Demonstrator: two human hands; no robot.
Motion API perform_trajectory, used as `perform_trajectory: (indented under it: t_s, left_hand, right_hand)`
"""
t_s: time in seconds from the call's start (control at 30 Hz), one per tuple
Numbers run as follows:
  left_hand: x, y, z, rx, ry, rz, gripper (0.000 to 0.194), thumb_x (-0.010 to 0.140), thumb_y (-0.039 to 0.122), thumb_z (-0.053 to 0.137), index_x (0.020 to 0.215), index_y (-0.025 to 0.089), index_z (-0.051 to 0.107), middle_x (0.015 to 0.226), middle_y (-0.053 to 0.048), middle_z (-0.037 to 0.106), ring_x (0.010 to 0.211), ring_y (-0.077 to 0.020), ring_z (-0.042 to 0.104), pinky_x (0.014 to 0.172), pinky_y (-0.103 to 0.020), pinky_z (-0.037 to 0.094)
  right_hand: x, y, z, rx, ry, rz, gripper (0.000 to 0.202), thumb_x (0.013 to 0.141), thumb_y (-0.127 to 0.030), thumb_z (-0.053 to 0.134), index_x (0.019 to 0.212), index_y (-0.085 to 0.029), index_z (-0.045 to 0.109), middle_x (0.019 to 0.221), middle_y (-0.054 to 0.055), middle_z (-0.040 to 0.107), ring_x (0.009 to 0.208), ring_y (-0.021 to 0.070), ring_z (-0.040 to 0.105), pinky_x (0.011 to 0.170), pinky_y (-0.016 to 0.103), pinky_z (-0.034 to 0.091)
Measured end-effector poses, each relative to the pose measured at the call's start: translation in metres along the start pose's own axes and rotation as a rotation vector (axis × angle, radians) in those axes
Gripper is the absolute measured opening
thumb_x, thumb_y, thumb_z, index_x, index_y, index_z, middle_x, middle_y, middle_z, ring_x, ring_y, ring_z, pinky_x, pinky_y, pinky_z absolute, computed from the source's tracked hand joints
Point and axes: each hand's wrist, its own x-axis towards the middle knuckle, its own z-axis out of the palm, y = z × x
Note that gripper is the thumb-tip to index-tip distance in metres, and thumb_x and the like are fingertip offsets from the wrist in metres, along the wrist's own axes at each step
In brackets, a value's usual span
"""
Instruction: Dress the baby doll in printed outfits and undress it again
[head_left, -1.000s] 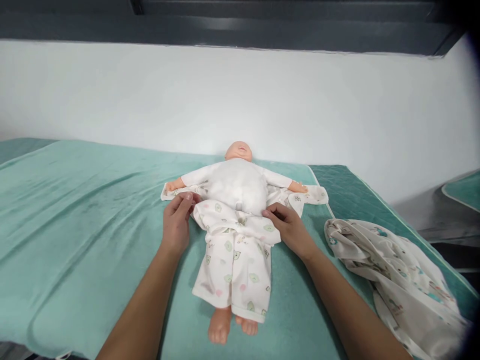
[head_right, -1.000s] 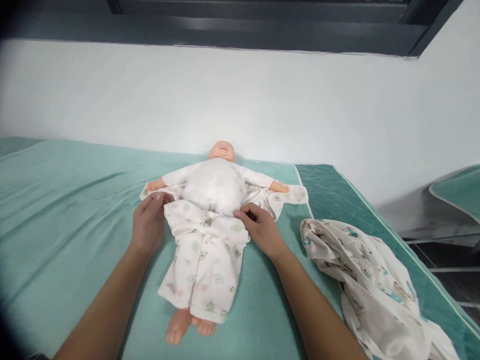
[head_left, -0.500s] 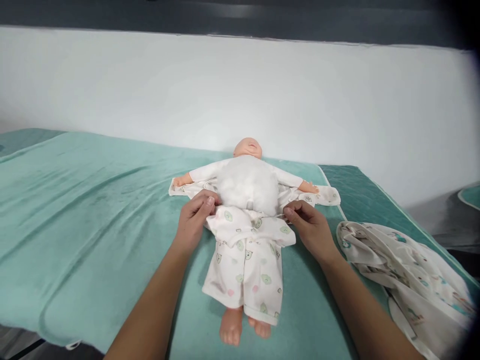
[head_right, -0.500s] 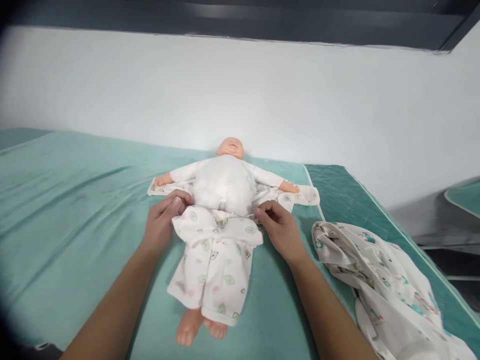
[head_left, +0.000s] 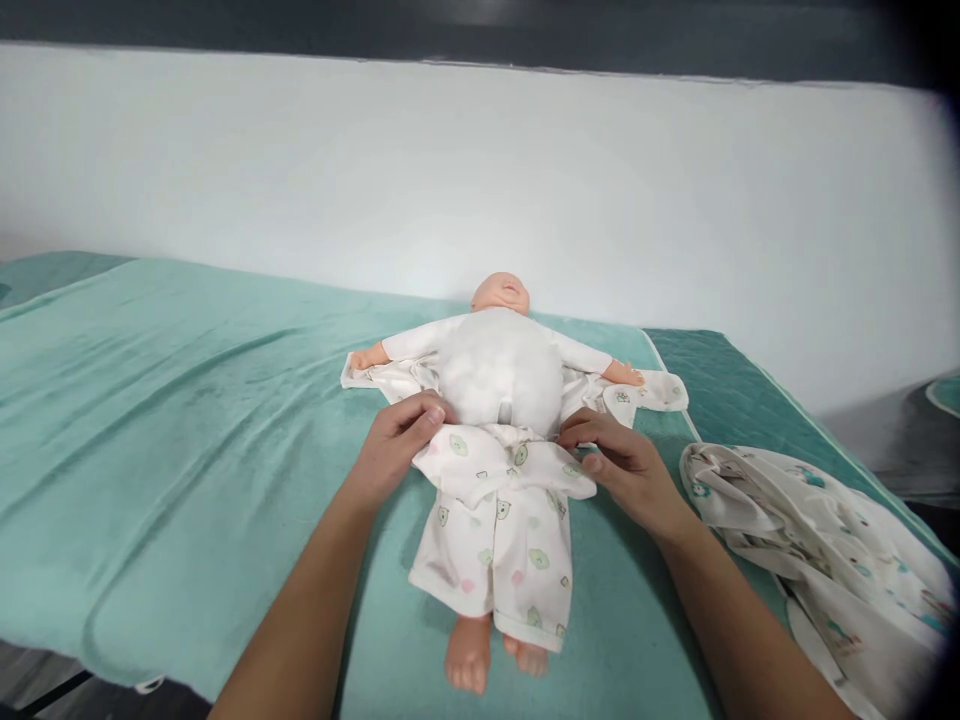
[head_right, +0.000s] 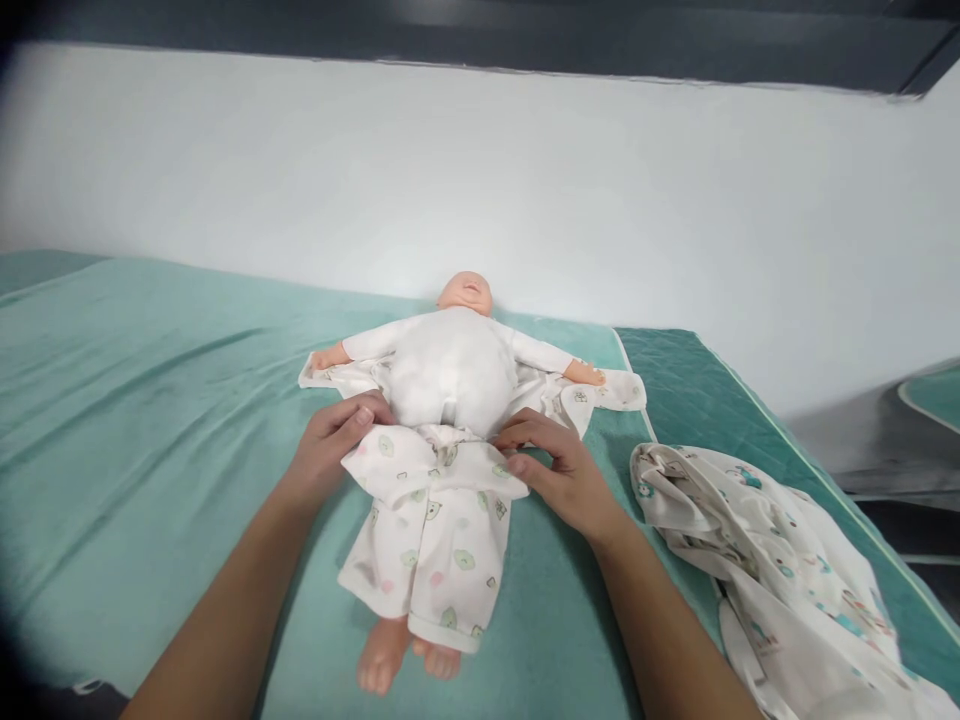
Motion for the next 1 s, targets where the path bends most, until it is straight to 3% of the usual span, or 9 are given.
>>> perform_trajectory:
  t_s: [0.1,0.23,0.33,0.5,0.6,0.73,0.87,1.0]
  left_hand:
    - [-0.006,0.002,-0.004,0.015,-0.082,0.024,0.037,0.090,0.053,0.053,0.087,0.019,0.068,0.088,-0.007,0.060,0.081,-0.0211,0.053,0.072,-0.032,0.041]
    - [-0.025,0.002,-0.005,0.035,-0.161,0.011,0.040,0.081,0.056,0.064,0.104,0.023,0.065,0.108,-0.008,0.058,0.098,-0.0257,0.054,0.084,-0.034,0.044]
    - [-0.042,0.002,-0.001,0.129,-0.146,-0.006,0.043,0.073,0.046,0.077,0.107,0.026,0.060,0.118,-0.008,0.053,0.112,-0.0268,0.051,0.095,-0.034,0.042]
    - [-0.055,0.000,0.011,0.275,-0.042,0.012,0.031,0.076,0.041,0.076,0.094,0.023,0.058,0.114,-0.005,0.053,0.111,-0.0240,0.052,0.097,-0.034,0.040]
    - [-0.058,-0.002,0.017,0.297,0.023,-0.024,0.030,0.077,0.042,0.074,0.092,0.023,0.056,0.105,-0.003,0.057,0.099,-0.0220,0.055,0.086,-0.033,0.043]
    - [-0.061,-0.001,0.021,0.300,0.061,-0.074,0.038,0.076,0.043,0.075,0.105,0.025,0.059,0.107,-0.003,0.061,0.096,-0.0226,0.057,0.078,-0.032,0.044]
    - [-0.061,0.002,0.022,0.351,0.052,-0.009,0.032,0.080,0.044,0.071,0.102,0.023,0.060,0.102,-0.003,0.061,0.095,-0.0227,0.057,0.082,-0.033,0.044]
    - [-0.057,0.005,0.025,0.425,0.035,0.039,0.028,0.085,0.043,0.064,0.103,0.022,0.057,0.102,-0.002,0.059,0.098,-0.0215,0.055,0.088,-0.034,0.043]
  right_hand:
    - [-0.006,-0.003,0.007,-0.097,-0.016,-0.009,0.040,0.077,-0.059,0.071,0.099,-0.027,0.065,0.105,0.007,0.061,0.099,0.0271,0.057,0.087,0.041,0.047]
    - [-0.019,-0.001,0.025,-0.228,0.138,0.000,0.064,0.066,-0.054,0.083,0.116,-0.028,0.054,0.120,0.009,0.053,0.113,0.0296,0.051,0.096,0.043,0.045]
    - [-0.025,0.001,0.031,-0.240,0.167,0.039,0.056,0.072,-0.051,0.080,0.116,-0.028,0.052,0.118,0.008,0.053,0.109,0.0268,0.051,0.092,0.041,0.046]
    - [-0.023,-0.004,0.028,-0.257,0.058,-0.052,0.021,0.086,-0.045,0.066,0.087,-0.025,0.061,0.092,0.005,0.061,0.092,0.0243,0.053,0.084,0.040,0.043]
    - [-0.026,-0.009,0.027,-0.152,0.004,-0.040,0.028,0.092,-0.043,0.057,0.072,-0.023,0.058,0.077,0.003,0.057,0.080,0.0220,0.052,0.074,0.036,0.042]
    - [-0.036,-0.014,0.028,-0.007,-0.032,0.026,0.036,0.093,-0.042,0.056,0.064,-0.021,0.052,0.067,-0.001,0.049,0.067,0.0168,0.047,0.065,0.031,0.038]
    - [-0.044,-0.021,0.030,-0.027,-0.119,0.012,0.027,0.091,-0.048,0.059,0.085,-0.022,0.063,0.085,0.001,0.059,0.084,0.0199,0.053,0.078,0.033,0.042]
    - [-0.052,-0.025,0.035,-0.094,-0.091,0.059,0.047,0.075,-0.054,0.076,0.107,-0.024,0.061,0.103,0.003,0.059,0.100,0.0248,0.052,0.088,0.038,0.044]
